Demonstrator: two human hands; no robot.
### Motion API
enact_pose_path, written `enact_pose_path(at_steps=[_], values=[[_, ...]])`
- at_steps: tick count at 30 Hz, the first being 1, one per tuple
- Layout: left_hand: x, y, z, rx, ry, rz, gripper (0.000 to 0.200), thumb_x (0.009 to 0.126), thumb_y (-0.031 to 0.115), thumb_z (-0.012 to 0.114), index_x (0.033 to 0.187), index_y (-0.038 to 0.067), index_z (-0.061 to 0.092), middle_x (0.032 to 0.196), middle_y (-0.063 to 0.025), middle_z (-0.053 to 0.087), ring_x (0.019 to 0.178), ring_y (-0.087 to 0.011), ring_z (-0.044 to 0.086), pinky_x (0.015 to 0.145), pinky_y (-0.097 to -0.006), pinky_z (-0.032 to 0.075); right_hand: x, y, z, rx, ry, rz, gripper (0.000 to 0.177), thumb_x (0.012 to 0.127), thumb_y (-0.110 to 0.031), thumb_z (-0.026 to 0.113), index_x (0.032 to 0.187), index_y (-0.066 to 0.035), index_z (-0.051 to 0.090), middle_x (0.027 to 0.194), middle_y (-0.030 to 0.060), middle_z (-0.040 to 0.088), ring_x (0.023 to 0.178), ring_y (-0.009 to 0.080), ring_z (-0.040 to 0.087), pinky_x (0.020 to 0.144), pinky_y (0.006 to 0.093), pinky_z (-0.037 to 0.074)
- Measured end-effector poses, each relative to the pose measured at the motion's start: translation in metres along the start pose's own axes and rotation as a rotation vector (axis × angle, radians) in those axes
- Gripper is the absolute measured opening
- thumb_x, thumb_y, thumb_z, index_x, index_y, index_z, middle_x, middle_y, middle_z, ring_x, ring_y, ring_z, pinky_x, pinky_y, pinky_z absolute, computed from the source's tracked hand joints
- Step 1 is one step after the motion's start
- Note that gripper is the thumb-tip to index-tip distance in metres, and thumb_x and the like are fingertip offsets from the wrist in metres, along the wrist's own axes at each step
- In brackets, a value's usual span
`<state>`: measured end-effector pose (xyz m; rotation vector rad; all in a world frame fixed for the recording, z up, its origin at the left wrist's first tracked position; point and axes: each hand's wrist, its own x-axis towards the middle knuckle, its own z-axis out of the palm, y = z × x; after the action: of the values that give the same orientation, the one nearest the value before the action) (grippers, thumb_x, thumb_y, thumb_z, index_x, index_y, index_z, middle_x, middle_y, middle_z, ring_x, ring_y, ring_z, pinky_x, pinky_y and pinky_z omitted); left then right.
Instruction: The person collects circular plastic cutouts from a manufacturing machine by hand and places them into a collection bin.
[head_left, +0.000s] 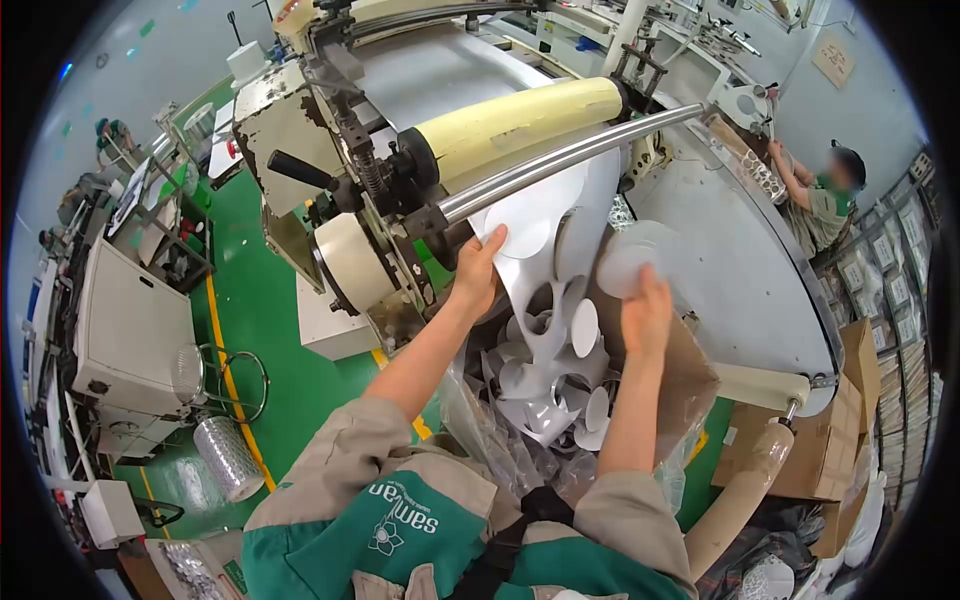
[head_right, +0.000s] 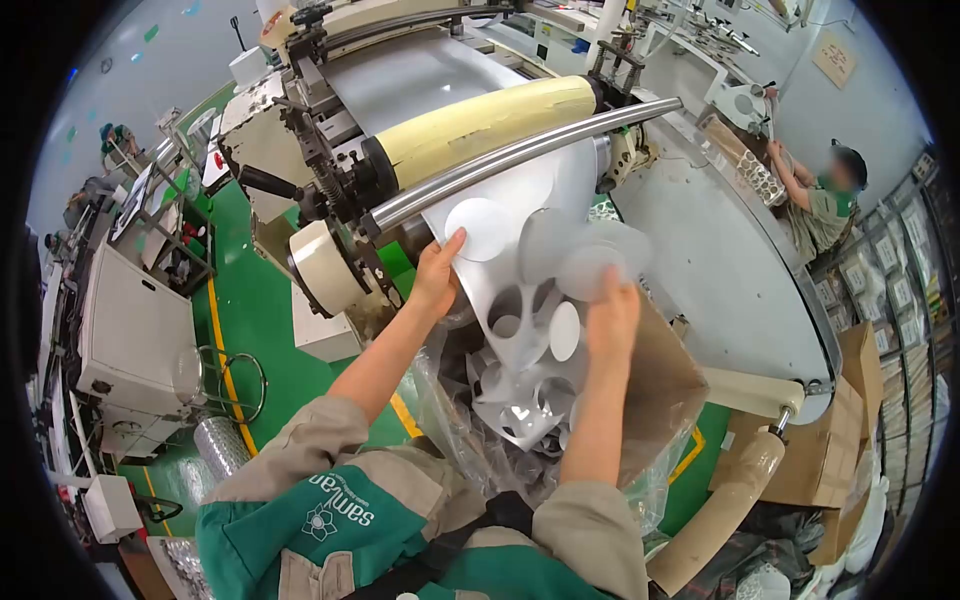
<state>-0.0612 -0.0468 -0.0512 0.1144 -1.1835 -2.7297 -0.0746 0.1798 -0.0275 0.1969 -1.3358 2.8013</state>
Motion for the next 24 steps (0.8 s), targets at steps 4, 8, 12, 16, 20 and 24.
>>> enact_pose_path(at_steps=[4,8,12,16,20,24], values=[[-0.005,-0.004,0.003,0.013,-0.039,0.002,0.026,0.089,0.024,0.052,0.099,0.001,0.058,0.095,-0.0072,0.062,0.083,-0.0143,0.059,0.072,-0.0281,0.048,0.03,0.037,0.051,-0.234,-0.293,0.157,0.036,0.083,-0.015,0.062,0.111,0.003,0.049,0.104,0.0087,0.057,0.098,0.0145,0.051,0.084,0.0292,0.04],[-0.03,0.027,-0.003,0.344,0.015,-0.181,0.029,0.09,0.023,0.051,0.103,-0.002,0.057,0.094,-0.008,0.062,0.08,-0.013,0.059,0.071,-0.024,0.046,0.034,0.055,0.068,-0.23,-0.032,0.098,0.036,0.083,-0.017,0.061,0.11,0.004,0.049,0.102,0.0084,0.057,0.095,0.0146,0.053,0.08,0.0273,0.042],[-0.097,0.121,-0.037,0.596,0.26,0.722,0.02,0.088,0.008,0.052,0.106,-0.001,0.053,0.097,-0.009,0.061,0.088,-0.0148,0.059,0.077,-0.0265,0.047,0.039,0.038,-0.042,0.199,0.271,0.078,0.035,0.087,-0.019,0.055,0.115,0.001,0.047,0.111,0.0106,0.054,0.102,0.02,0.053,0.088,0.0354,0.044],[-0.062,0.232,-0.141,0.799,0.821,1.054,0.034,0.084,0.016,0.058,0.112,0.0,0.048,0.108,-0.0106,0.054,0.098,-0.0183,0.051,0.086,-0.0306,0.042,0.005,0.03,-0.124,0.148,0.459,0.069,0.043,0.083,-0.021,0.062,0.119,-0.004,0.045,0.114,0.0101,0.053,0.102,0.0207,0.053,0.089,0.0333,0.043],[0.025,0.267,-0.256,1.042,0.85,0.739,0.077,0.075,0.034,0.068,0.132,0.0,0.029,0.134,-0.0174,0.034,0.122,-0.0274,0.035,0.098,-0.0374,0.032,-0.043,0.058,-0.147,0.066,0.552,0.205,0.042,0.083,-0.02,0.061,0.12,-0.007,0.044,0.115,0.0076,0.053,0.104,0.021,0.052,0.088,0.0359,0.044],[0.073,0.269,-0.298,0.978,0.667,0.736,0.082,0.073,0.031,0.071,0.133,-0.002,0.026,0.134,-0.0181,0.033,0.12,-0.0287,0.038,0.097,-0.0365,0.032,-0.085,0.09,-0.147,0.01,0.61,0.338,0.049,0.083,-0.014,0.06,0.127,-0.01,0.039,0.122,0.0086,0.047,0.112,0.0263,0.046,0.089,0.0422,0.043]])
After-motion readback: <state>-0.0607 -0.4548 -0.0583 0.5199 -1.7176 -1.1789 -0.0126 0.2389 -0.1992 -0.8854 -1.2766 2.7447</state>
